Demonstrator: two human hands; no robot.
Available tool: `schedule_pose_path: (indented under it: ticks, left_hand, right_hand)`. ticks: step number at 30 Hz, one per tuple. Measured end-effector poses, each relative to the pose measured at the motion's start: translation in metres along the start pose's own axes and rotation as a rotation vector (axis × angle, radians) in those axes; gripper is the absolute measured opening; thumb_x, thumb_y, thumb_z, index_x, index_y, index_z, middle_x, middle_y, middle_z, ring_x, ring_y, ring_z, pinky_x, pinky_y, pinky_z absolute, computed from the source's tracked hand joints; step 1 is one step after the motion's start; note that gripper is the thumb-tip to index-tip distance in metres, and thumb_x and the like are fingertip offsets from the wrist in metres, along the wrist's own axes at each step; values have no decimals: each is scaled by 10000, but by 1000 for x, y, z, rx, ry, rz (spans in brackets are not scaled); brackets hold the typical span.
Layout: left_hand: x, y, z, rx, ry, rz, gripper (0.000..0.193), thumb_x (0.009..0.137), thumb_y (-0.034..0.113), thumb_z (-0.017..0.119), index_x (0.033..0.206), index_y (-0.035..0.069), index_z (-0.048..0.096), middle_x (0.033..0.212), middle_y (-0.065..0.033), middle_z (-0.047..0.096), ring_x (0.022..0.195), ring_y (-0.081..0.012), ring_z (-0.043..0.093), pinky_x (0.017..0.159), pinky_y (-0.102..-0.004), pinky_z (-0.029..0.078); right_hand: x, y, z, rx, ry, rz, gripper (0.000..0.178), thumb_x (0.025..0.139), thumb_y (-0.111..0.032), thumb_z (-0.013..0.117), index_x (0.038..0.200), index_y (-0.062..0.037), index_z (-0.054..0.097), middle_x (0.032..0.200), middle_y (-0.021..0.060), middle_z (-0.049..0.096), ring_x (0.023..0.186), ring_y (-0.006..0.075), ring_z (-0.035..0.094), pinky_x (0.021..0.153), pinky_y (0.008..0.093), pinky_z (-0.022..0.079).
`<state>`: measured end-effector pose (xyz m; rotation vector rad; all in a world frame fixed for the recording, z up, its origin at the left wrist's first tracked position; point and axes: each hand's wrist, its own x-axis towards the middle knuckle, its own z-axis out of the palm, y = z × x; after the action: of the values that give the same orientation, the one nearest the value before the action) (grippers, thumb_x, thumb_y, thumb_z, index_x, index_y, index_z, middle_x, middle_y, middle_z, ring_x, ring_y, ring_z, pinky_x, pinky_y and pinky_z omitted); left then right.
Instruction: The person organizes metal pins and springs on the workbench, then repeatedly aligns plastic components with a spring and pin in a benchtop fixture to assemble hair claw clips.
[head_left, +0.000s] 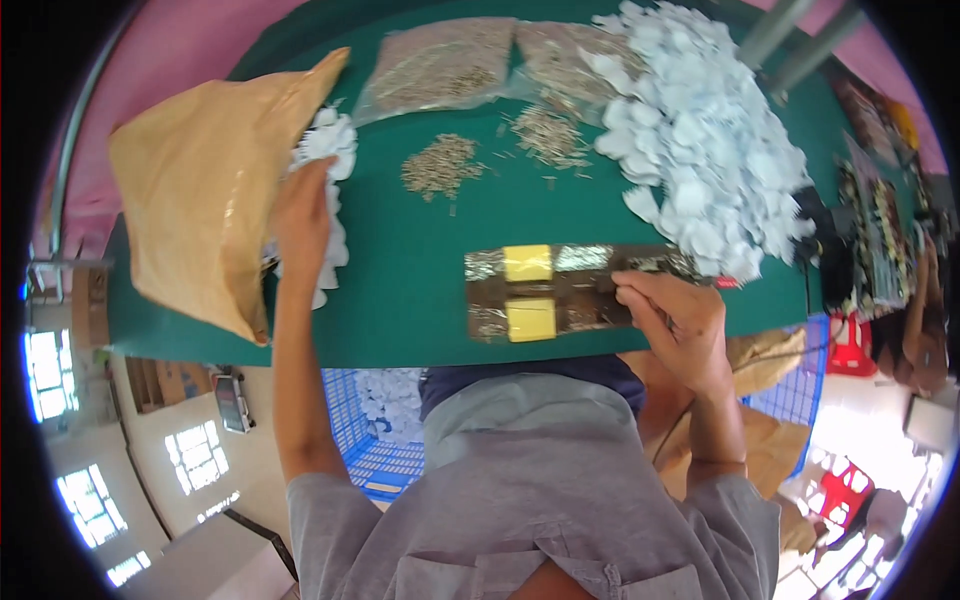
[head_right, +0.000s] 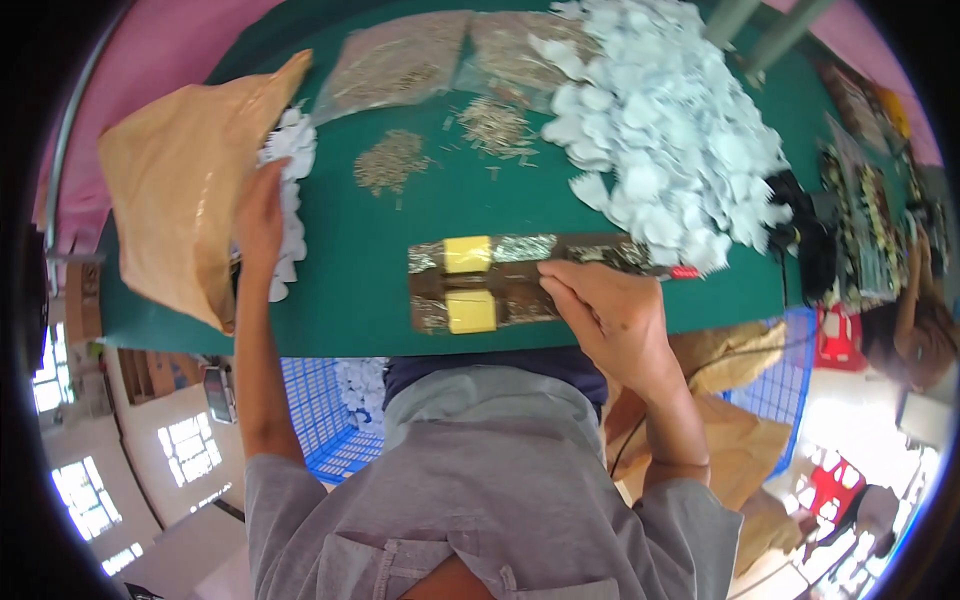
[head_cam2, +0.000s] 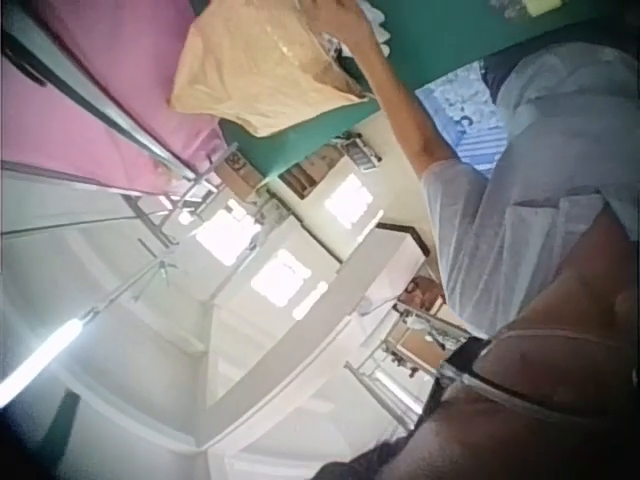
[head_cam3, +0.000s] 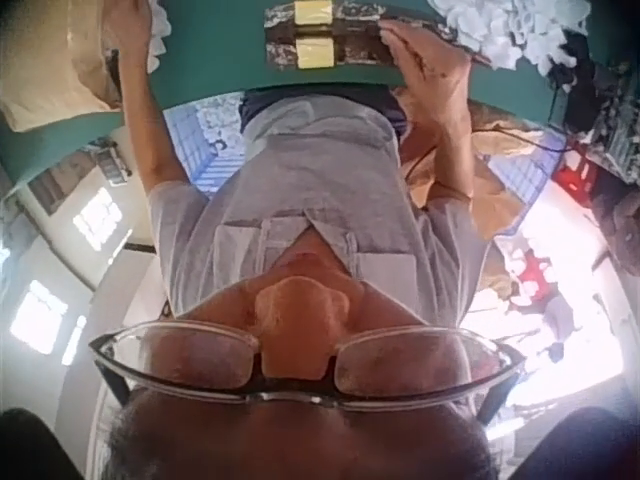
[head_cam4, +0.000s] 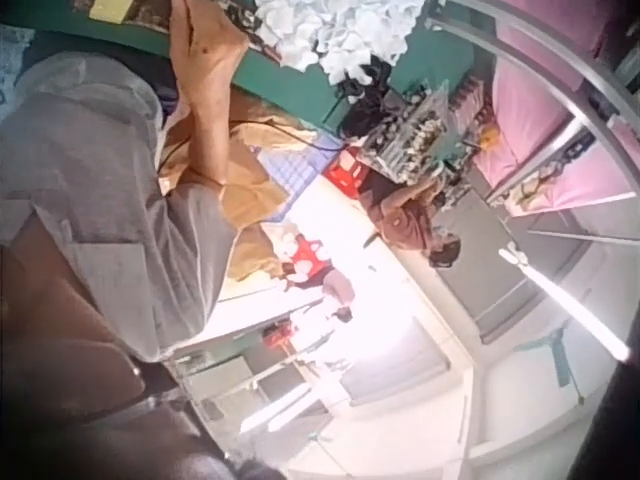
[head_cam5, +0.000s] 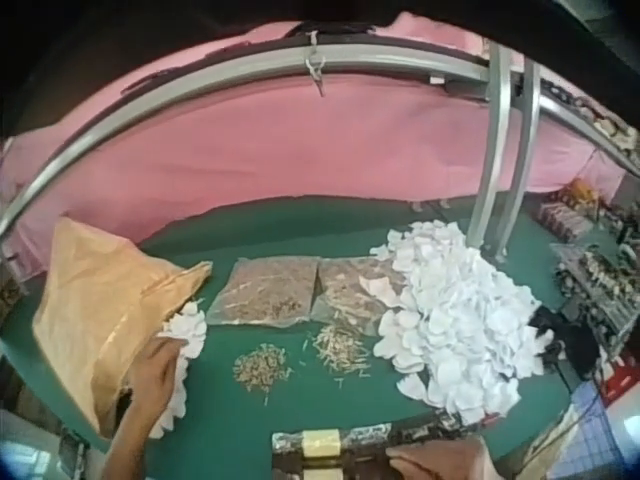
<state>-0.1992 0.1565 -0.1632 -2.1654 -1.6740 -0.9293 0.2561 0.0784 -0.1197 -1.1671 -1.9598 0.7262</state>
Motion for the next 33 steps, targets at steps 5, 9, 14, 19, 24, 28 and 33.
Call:
schedule_pose_path:
  ticks: [5,9,14,19,24,28,33]
  left_hand:
    - [6,159,-43,-402,-66,-108,257,972,-16,650,1204,63,728,1059,-119,722,943,-279,705,842,-377,550]
    - [-50,202,-40,-615,-315,123,343,819,-34,719,1151,51,730,1039,-128,721,914,-316,697,800,-411,557]
    - [-71,220,-9,-463,-274,189,369,717,21,722,1087,19,725,1006,-81,704,931,-273,669,782,-406,547]
    - [-78,222,18,-604,-60,120,324,670,-28,710,985,22,765,1004,-70,729,906,-269,639,744,-372,548]
    - [-86,228,22,-552,-66,90,306,714,41,725,1018,52,764,1037,-37,722,920,-238,634,769,-370,502]
    - [-82,227,19,-230,-19,120,313,747,118,733,1057,94,768,1084,-2,702,970,-192,587,839,-363,436]
    - [-77,225,25,-296,49,35,281,756,104,759,1037,116,773,1190,-9,651,1033,-219,545,879,-367,424]
  right_hand:
    - [9,22,-22,-138,165,170,168,939,-73,736,1097,-22,765,954,139,771,666,202,712,600,296,539]
    - [47,58,-26,-448,-4,167,192,846,-78,766,1037,-68,747,930,71,729,793,255,703,737,369,560]
    - [65,90,-31,-714,-251,-139,295,748,-87,823,1023,-59,718,984,78,684,1018,315,630,894,414,528]
    - [70,90,-29,-815,-325,-312,176,808,-69,749,956,-38,658,943,119,677,970,330,644,856,441,532]
    - [76,70,-10,-585,-221,-69,160,835,-51,681,979,-37,611,904,150,677,838,360,674,723,449,543]
    - [77,41,15,-309,-229,-113,163,836,-32,620,998,-57,609,887,165,674,774,374,676,673,455,536]
    - [82,24,40,-22,-482,58,130,853,-82,666,954,-3,651,810,138,687,725,269,689,678,376,553]
